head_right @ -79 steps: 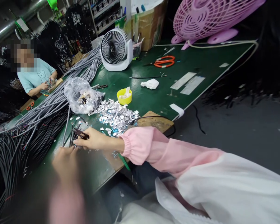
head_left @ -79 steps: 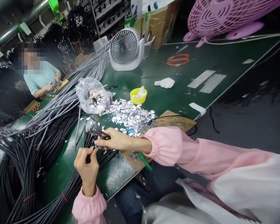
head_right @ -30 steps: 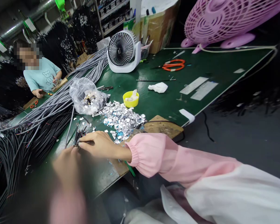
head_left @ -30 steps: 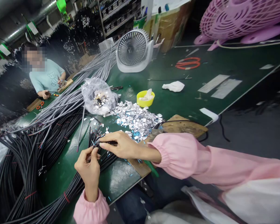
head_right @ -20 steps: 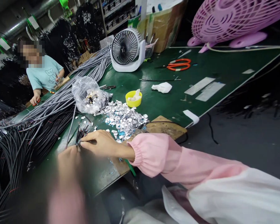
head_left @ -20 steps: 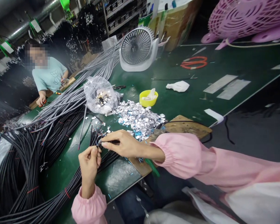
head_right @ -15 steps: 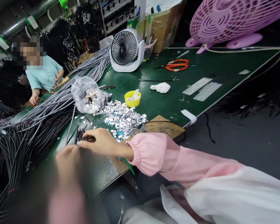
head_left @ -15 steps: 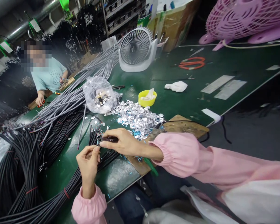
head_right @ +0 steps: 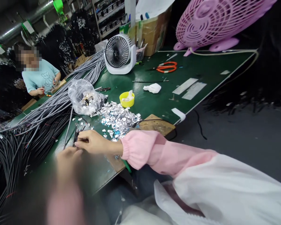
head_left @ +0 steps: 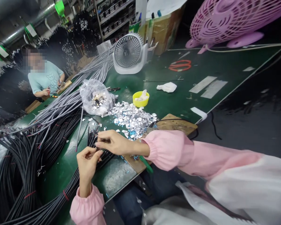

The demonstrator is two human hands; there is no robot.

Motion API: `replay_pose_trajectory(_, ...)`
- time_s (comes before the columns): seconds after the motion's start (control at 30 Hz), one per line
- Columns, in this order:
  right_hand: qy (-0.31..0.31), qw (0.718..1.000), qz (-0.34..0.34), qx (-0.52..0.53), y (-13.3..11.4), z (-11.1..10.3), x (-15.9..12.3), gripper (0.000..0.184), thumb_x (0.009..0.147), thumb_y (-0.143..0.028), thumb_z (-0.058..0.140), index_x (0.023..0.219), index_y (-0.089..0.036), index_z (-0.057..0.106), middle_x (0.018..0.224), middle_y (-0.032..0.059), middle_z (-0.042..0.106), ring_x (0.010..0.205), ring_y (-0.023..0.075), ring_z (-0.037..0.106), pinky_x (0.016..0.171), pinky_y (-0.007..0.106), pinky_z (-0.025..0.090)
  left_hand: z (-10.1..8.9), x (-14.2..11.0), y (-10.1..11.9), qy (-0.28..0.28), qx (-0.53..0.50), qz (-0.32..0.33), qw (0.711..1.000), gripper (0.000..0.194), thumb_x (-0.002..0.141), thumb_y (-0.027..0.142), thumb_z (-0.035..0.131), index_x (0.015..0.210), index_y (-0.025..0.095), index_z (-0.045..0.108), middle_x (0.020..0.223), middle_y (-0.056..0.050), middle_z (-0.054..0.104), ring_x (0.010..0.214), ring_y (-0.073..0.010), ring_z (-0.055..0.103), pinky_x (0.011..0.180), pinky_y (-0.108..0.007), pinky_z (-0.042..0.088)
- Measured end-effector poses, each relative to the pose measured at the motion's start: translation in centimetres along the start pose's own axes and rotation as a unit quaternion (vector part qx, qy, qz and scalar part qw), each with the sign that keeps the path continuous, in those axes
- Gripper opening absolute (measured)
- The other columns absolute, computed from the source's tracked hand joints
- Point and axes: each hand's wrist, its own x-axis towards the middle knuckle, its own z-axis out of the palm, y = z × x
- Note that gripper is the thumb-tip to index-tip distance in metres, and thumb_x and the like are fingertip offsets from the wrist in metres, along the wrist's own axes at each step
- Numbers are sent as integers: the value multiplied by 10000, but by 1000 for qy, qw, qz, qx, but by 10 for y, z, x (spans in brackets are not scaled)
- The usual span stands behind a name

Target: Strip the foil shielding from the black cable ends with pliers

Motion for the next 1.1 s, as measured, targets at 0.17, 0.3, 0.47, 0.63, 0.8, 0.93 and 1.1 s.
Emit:
replay_pose_trajectory(0.17, 59, 994, -6, -95, -3, 2, -1, 258, 754, -166, 482, 524, -163, 363, 560, -32, 360, 522, 74, 296, 500, 232, 231, 5, 0, -2, -29, 4, 21, 999, 223, 668, 360, 639, 561, 166, 627, 380, 7, 509, 334, -111, 456, 351, -225, 361)
replay_pose_trajectory(0.3, 52, 975, 149, 153, 0, 2, 4, 332, 755, -344, 514, 519, -175, 352, 472, -68, 295, 442, 51, 265, 440, 210, 207, 5, 0, -2, -28, 20, 74, 997, 214, 696, 325, 615, 534, 187, 595, 389, 5, 503, 348, -109, 455, 355, -217, 339)
replay_pose_trajectory(0.47, 214, 917, 162, 296, 0, -24, 13, 409, 623, -495, 633, 565, -188, 369, 489, -85, 307, 416, 31, 173, 403, 211, 135, 6, -3, -5, -4, 3, 72, 997, 180, 693, 306, 615, 563, 189, 572, 424, 14, 516, 360, -113, 479, 360, -215, 342)
replay_pose_trajectory(0.63, 150, 984, 87, 41, -1, -24, 8, 265, 700, -372, 602, 608, -130, 543, 521, -48, 396, 491, 59, 308, 469, 214, 228, 6, -2, -7, 2, -11, 32, 999, 199, 681, 328, 625, 560, 181, 566, 396, 35, 473, 348, -99, 448, 361, -209, 341)
replay_pose_trajectory(0.8, 76, 994, 27, -76, -7, -11, 0, 143, 710, -159, 580, 575, -111, 580, 534, -38, 457, 514, 56, 381, 509, 192, 275, 5, -1, -6, 5, -13, 23, 1000, 215, 672, 356, 627, 577, 169, 581, 406, 34, 486, 352, -95, 449, 359, -205, 340)
replay_pose_trajectory(0.93, 89, 993, -12, -82, -9, -11, -1, 123, 708, -104, 573, 589, -112, 602, 538, -36, 478, 507, 53, 392, 521, 184, 292, 6, -2, -5, 14, -14, 27, 999, 218, 655, 351, 646, 560, 166, 580, 395, 28, 484, 349, -96, 449, 356, -201, 341)
replay_pose_trajectory(1.1, 97, 992, -13, -79, -7, -12, 0, 161, 703, -104, 568, 543, -112, 565, 516, -41, 454, 495, 50, 375, 509, 182, 283, 7, -3, -4, 13, -18, 25, 999, 206, 653, 349, 654, 582, 164, 599, 431, 11, 529, 367, -102, 473, 368, -206, 379)
